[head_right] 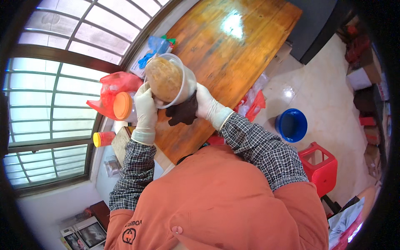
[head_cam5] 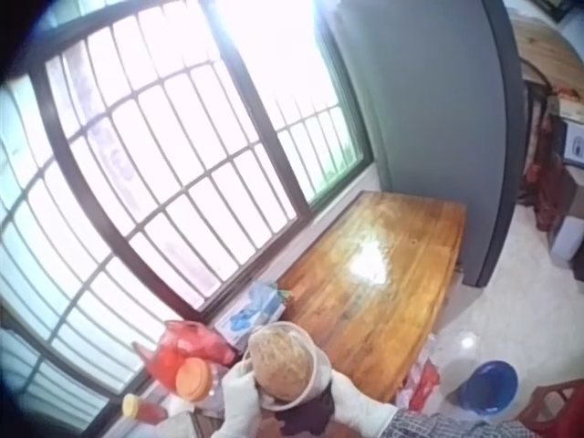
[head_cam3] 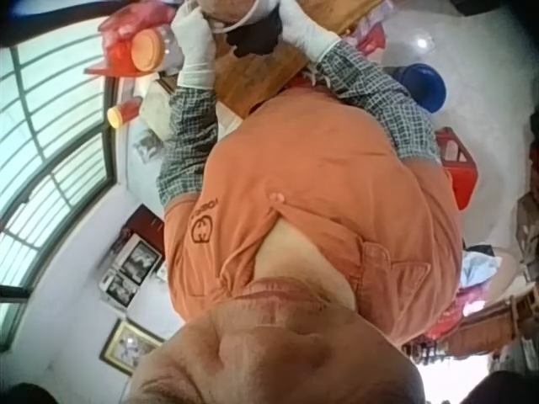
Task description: Clean the table, window frame, and various containers with a cloth.
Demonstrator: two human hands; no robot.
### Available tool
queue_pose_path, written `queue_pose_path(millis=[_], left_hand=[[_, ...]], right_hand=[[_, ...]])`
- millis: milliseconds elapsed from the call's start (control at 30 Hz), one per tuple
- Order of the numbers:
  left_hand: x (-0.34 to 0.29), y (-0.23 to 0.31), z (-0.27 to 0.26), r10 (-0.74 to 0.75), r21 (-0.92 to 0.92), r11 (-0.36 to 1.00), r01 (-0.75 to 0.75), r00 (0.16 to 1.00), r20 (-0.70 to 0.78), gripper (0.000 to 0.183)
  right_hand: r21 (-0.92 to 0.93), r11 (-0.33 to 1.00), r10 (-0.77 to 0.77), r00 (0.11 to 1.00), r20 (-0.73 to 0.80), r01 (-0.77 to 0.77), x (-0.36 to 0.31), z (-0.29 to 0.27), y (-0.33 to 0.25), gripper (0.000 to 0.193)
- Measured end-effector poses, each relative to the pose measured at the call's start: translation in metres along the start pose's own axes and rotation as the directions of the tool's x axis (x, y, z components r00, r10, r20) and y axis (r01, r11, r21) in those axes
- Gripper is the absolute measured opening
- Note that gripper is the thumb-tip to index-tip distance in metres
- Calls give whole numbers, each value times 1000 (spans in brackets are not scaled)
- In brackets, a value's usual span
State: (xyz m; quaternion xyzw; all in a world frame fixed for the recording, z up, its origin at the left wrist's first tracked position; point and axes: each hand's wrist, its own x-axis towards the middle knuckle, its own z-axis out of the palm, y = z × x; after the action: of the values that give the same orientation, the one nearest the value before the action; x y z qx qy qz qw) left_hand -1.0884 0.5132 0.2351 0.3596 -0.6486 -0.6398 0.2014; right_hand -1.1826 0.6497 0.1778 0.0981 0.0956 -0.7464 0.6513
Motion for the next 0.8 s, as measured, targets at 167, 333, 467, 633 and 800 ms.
queue_pose_path(millis=[167,333,467,633,800], left_hand=[[10,-17,0,175,39,984,-172,978,-112,29],[7,-29,-6,332,176,933,-314,939,-89,25],[-5,-25,-13,193,202,960,-192,981,17,27],[-7,-19,-31,-23,221,975,-28,974,225,26],[-16,-26,-37,-18,61,998,5,975,223,26]], right_hand=[[62,997,-28,990,-138,37,3,-9,7,44],[-15,1000,2,965,-261,-6,-6,-18,-7,44],[-24,999,-32,956,-292,27,-16,-30,-20,37],[-90,994,35,976,-217,-55,-16,-41,-26,35],[-86,990,96,984,-147,-110,-9,-40,-5,37]])
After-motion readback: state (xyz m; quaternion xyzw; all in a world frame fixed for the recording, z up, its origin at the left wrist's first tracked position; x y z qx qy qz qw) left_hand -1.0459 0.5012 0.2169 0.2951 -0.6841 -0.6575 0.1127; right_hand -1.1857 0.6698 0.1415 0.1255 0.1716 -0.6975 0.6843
